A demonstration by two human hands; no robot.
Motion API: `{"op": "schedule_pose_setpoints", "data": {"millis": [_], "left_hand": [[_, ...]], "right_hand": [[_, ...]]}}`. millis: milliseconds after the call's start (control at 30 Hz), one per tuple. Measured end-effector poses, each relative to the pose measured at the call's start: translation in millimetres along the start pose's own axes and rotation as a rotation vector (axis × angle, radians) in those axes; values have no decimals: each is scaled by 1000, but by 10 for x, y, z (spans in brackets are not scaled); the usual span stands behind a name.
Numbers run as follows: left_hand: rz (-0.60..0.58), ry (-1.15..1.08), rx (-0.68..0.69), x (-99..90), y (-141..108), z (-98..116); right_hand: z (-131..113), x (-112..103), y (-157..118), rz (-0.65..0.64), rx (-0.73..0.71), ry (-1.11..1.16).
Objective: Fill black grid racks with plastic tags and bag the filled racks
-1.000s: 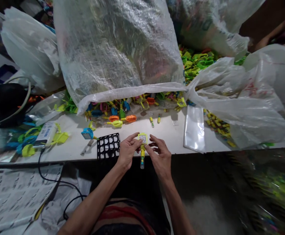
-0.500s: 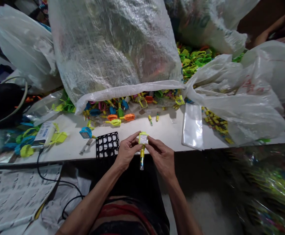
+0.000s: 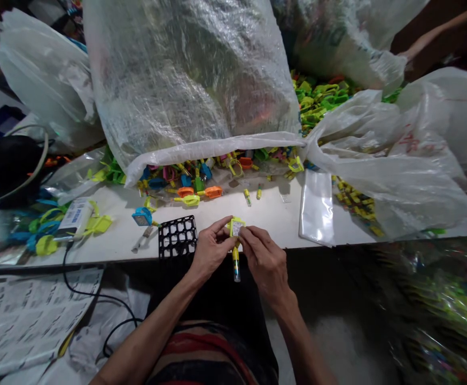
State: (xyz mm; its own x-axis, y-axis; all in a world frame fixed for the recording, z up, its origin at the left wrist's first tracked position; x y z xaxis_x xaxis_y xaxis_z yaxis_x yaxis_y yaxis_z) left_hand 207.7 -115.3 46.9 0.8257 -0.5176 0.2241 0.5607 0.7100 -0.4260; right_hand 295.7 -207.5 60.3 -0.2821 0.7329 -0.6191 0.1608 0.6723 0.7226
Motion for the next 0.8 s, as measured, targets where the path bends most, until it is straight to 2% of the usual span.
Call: {"op": "schedule_pose_setpoints", "data": {"millis": [167,400,533,800], "left_hand": [[-15,8,-56,18,-14,-3],[-26,-43,-37,64,-41,-23],[5,-43,-19,57,-43,-36],[58,-56,-20,30,-44,-61]], "right_hand": [[48,5,-4,5,-21,-111],[70,-36,8,17,66,-12],[32,-53,-8,17,87,52],[-40,-6,-136,-15,-12,-46]]}}
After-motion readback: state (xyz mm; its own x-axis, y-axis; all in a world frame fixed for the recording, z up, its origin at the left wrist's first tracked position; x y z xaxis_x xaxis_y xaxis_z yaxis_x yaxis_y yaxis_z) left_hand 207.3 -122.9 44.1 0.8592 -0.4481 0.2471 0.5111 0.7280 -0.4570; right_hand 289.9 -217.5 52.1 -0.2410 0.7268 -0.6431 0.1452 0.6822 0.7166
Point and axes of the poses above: each hand's wrist, its own y-axis towards the middle knuckle, its own x-axis out of the palm, z = x × y, the point moved 3 cm from there along y, towards the middle knuckle, and after that the axes turned 7 degrees about -x, right-handed, at the moved point
